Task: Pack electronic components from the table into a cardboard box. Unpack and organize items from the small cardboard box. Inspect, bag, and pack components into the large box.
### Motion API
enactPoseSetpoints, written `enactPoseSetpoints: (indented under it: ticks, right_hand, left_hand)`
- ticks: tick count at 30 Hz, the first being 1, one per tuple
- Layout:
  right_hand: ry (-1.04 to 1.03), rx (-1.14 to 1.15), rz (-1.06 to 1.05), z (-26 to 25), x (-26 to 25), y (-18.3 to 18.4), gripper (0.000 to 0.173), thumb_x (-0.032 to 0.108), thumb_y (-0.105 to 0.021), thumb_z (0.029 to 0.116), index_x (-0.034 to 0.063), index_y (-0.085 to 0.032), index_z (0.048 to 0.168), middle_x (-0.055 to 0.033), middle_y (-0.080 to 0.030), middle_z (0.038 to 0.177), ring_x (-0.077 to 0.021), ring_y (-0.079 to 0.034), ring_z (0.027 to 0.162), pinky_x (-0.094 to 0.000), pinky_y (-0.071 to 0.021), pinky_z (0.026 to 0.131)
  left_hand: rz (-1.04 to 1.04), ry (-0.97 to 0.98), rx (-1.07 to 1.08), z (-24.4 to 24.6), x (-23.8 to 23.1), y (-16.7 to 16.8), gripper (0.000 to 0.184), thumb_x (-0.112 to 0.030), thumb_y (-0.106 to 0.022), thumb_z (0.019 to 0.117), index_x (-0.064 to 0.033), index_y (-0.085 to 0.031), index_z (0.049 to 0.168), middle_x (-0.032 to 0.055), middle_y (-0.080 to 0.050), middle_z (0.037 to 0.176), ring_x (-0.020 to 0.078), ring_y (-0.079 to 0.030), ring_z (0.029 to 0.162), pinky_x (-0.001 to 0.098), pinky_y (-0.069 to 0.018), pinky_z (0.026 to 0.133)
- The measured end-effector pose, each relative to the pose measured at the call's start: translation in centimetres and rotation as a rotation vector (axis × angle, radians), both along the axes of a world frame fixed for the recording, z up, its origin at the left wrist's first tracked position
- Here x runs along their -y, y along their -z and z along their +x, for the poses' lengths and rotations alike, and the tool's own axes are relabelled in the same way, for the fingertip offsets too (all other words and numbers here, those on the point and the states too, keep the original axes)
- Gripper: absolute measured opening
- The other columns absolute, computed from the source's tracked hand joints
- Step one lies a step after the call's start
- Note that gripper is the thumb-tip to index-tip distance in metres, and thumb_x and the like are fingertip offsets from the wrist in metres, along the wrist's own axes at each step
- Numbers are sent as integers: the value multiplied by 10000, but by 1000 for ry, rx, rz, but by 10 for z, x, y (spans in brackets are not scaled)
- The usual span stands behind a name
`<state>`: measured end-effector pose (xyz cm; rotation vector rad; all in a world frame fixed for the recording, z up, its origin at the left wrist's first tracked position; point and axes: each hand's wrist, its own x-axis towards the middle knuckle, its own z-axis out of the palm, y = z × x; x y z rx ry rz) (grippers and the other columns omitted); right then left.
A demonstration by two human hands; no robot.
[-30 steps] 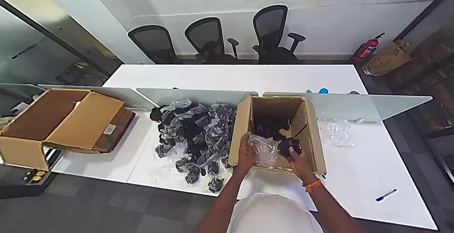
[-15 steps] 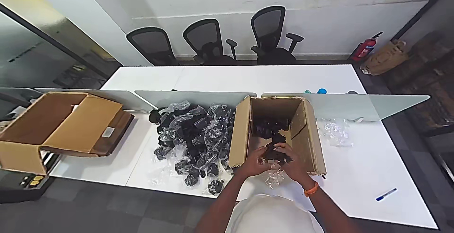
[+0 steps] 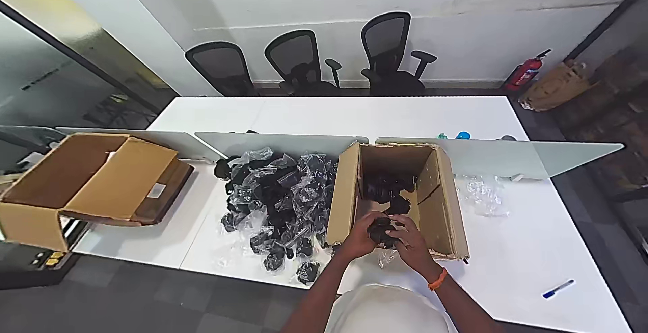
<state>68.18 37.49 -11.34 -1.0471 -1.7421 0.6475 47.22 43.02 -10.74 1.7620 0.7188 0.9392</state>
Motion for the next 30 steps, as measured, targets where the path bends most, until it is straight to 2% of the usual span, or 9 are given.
enactPoseSetpoints:
  ticks: [4,7,11,15,18,22,25,28,30]
  right_hand:
    - [-56,20,-46,-1,-2,-2,187,69,-658,946,144,-779,1067,-100,-582,1439,-226,-536,1349,-422,-479,1129]
    - [-76,-2,-69,-1,-5,-4,201,38,-639,939,108,-777,1068,-97,-600,1438,-233,-532,1366,-431,-458,1153]
    - [-100,-77,-100,1,-8,-4,201,37,-675,910,104,-780,1069,-95,-619,1415,-235,-561,1336,-425,-486,1128]
    - [-97,-99,-146,7,-9,-8,216,46,-672,903,92,-772,1090,-113,-622,1412,-235,-565,1341,-416,-490,1127]
    - [-53,-166,-174,6,-10,-10,196,52,-684,896,59,-769,1073,-127,-654,1349,-215,-604,1284,-373,-526,1076]
    - [83,-503,-280,10,-11,-18,248,-20,-679,887,-11,-714,1132,-108,-697,1227,-196,-666,1145,-373,-575,985]
    - [260,-635,-362,22,-20,-28,261,-7,-624,950,-28,-639,1209,-91,-709,1118,-167,-684,1028,-358,-585,931]
    - [315,-697,-375,38,-36,-26,261,62,-591,1007,-28,-575,1251,-116,-684,1129,-194,-672,1035,-377,-579,933]
    - [353,-692,-353,47,-49,-25,262,82,-599,1010,-32,-567,1244,-129,-686,1096,-210,-682,992,-388,-594,889]
  left_hand:
    - [58,35,-6,-1,1,-1,654,-72,-855,720,67,-603,1308,200,-615,1343,244,-590,1273,405,-489,1112]
    - [59,42,-15,-2,0,-3,561,-61,-829,769,46,-635,1284,181,-624,1342,231,-591,1276,402,-491,1115]
    - [45,34,-34,-1,1,-1,474,23,-780,770,40,-684,1234,181,-614,1383,240,-579,1310,413,-482,1132]
    - [32,17,-78,5,2,-3,528,64,-745,778,51,-644,1296,160,-627,1383,214,-591,1306,402,-486,1133]
    - [-6,-68,-157,8,3,-5,548,-28,-794,793,31,-637,1315,149,-667,1316,191,-635,1234,389,-510,1095]
    - [-62,-160,-125,7,2,-6,508,-166,-800,864,25,-641,1308,163,-663,1285,169,-676,1092,341,-574,959]
    - [-87,-227,-22,3,1,-5,404,-73,-712,896,32,-657,1283,161,-665,1298,197,-642,1204,367,-536,1052]
    - [-132,-288,85,1,1,-5,405,-39,-712,891,53,-646,1279,170,-668,1282,195,-659,1172,360,-561,1015]
    - [-179,-290,117,0,2,-6,427,-26,-718,873,57,-638,1284,175,-660,1296,203,-662,1171,366,-572,1001]
